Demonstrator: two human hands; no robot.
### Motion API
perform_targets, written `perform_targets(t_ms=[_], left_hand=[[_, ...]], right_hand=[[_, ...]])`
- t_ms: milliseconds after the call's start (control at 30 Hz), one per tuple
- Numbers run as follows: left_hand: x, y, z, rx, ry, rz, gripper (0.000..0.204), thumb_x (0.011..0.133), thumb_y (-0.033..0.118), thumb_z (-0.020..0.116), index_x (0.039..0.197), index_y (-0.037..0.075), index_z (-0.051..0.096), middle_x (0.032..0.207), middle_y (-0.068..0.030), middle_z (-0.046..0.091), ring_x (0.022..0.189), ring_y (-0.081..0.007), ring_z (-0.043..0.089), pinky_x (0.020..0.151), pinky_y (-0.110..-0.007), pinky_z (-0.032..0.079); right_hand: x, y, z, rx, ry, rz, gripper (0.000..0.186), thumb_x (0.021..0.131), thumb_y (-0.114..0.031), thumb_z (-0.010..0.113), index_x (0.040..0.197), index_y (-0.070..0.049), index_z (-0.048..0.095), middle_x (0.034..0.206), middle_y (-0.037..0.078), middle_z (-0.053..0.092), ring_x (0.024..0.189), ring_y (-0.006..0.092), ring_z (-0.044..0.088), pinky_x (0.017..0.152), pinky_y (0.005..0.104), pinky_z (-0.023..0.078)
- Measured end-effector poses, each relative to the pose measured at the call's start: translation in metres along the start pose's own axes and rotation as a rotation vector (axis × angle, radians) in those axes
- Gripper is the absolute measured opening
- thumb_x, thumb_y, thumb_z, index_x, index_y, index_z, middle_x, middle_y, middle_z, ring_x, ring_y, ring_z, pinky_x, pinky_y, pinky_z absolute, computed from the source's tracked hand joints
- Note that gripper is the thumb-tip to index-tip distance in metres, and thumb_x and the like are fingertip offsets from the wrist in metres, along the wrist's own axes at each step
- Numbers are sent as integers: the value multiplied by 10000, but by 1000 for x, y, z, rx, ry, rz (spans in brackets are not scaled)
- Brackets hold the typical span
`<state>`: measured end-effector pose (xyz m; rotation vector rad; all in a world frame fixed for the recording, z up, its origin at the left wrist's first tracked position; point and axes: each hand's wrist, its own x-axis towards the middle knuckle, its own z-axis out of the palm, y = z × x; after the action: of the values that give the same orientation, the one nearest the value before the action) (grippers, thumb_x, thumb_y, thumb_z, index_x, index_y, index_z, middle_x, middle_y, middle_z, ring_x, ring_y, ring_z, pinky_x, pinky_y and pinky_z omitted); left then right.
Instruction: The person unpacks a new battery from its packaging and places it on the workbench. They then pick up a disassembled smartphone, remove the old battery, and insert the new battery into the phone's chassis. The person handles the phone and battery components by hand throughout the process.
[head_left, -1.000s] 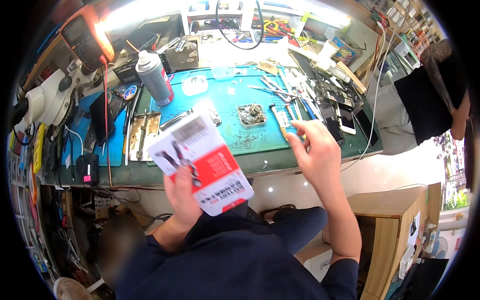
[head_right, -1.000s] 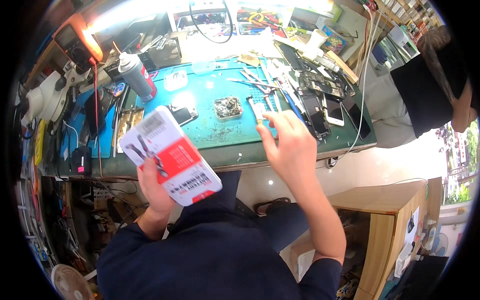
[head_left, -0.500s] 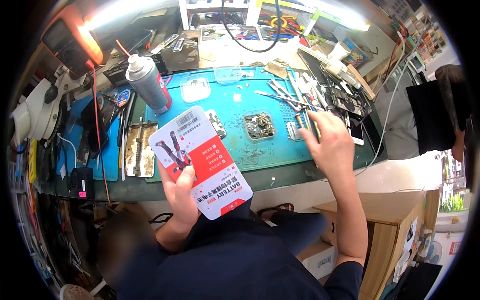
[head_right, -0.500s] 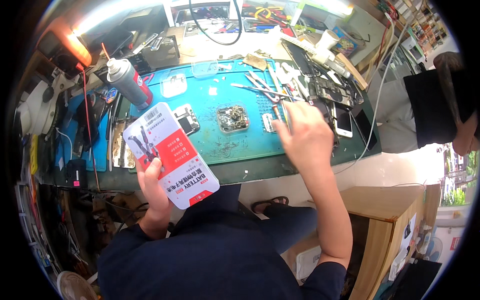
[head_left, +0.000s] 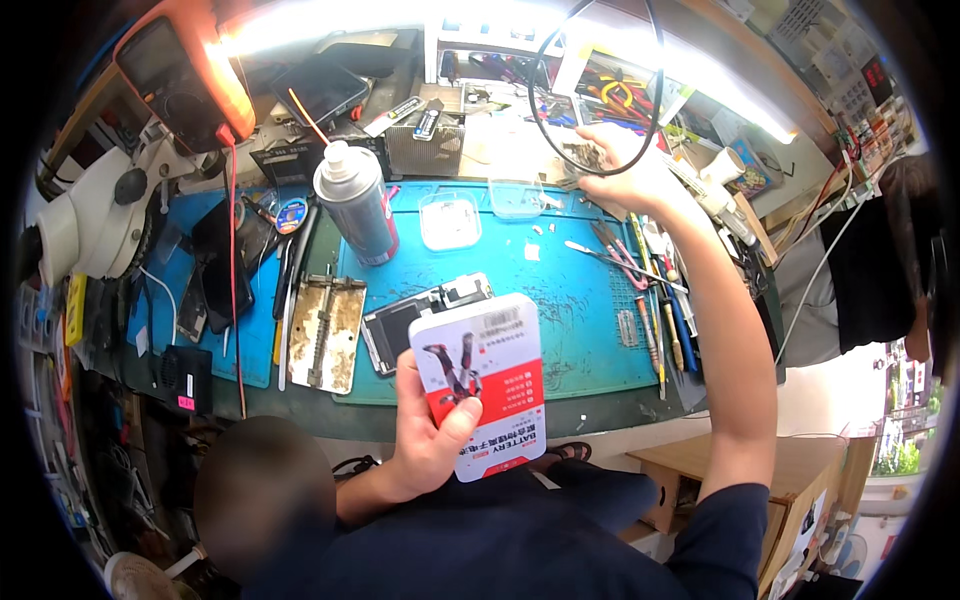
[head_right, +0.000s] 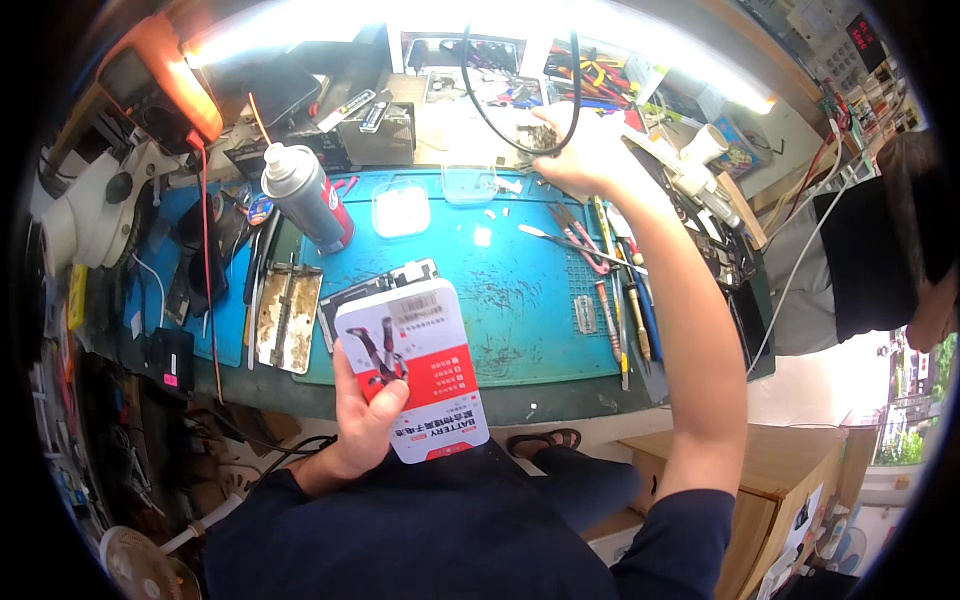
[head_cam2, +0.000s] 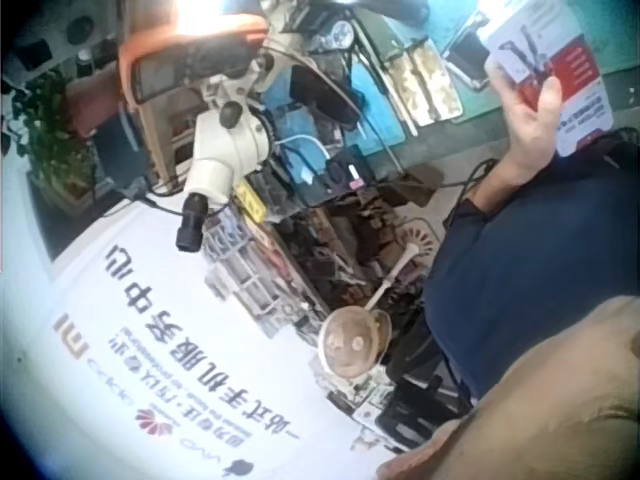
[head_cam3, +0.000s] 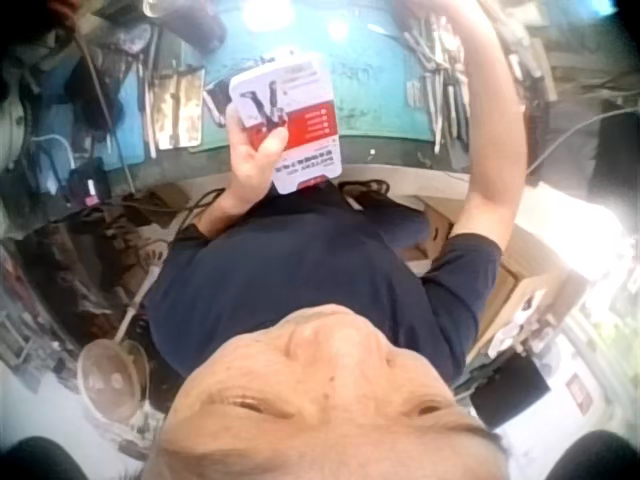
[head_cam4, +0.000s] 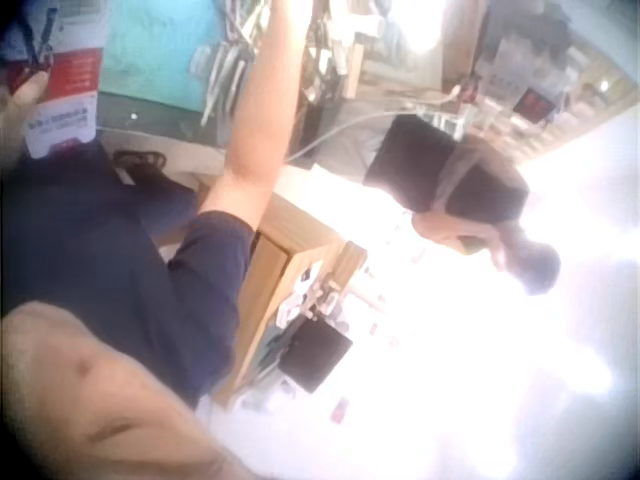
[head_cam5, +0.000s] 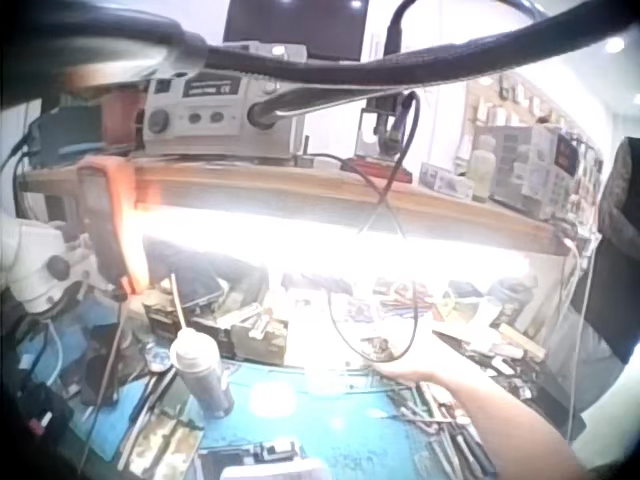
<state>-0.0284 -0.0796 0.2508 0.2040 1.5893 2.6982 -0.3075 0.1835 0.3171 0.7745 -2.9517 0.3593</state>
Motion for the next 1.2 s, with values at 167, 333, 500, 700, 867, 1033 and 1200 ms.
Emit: perform_targets(t_ms=[167,333,500,700,867,1033,1200], left_hand=[[1,4,-5,-14,-57,-51,541,957,-28,529,1421,38,258,1308,-125,509,1194,-163,537,1032,-369,444],[-5,-7,-14,-36,-101,10,643,963,-73,501,1515,44,194,1414,-148,483,1272,-224,530,1074,-400,430],[-3,-3,-10,-120,-7,-12,596,981,-10,487,1511,28,217,1404,-178,509,1255,-258,567,1066,-427,455],[12,6,10,-245,42,-151,445,1012,59,476,1428,3,327,1304,-194,580,1161,-271,643,986,-428,539],[17,1,9,-542,84,-449,420,1082,334,444,1364,27,493,1204,-175,670,1014,-273,718,851,-411,617],[26,-7,12,-798,-67,-426,413,1070,359,489,1354,58,491,1178,-127,686,1002,-236,725,844,-379,625],[35,-10,27,-627,-36,-358,401,1068,337,494,1350,53,491,1169,-123,691,1015,-231,719,855,-397,616]], right_hand=[[38,15,34,-132,-70,51,658,797,-356,757,1378,-115,566,1411,168,548,1312,320,536,1077,430,457],[-21,-17,2,10,394,103,254,894,-213,621,1095,-73,691,1012,156,706,1011,347,665,892,436,511],[-145,-61,-23,-59,-116,202,187,846,-225,755,911,-64,687,829,68,647,809,264,658,743,380,527],[-169,-64,-16,-23,-236,285,351,780,-175,808,1026,-90,573,903,68,602,879,274,635,773,394,499],[-171,-70,-16,178,-56,222,284,793,-85,781,947,-49,545,911,94,632,860,266,649,746,388,499],[-181,-103,-14,667,158,256,157,871,-45,713,1009,-32,639,877,69,665,781,155,661,667,314,506],[-191,-140,-24,836,292,186,278,899,-56,705,1175,-42,678,879,16,638,749,92,574,668,256,473]])
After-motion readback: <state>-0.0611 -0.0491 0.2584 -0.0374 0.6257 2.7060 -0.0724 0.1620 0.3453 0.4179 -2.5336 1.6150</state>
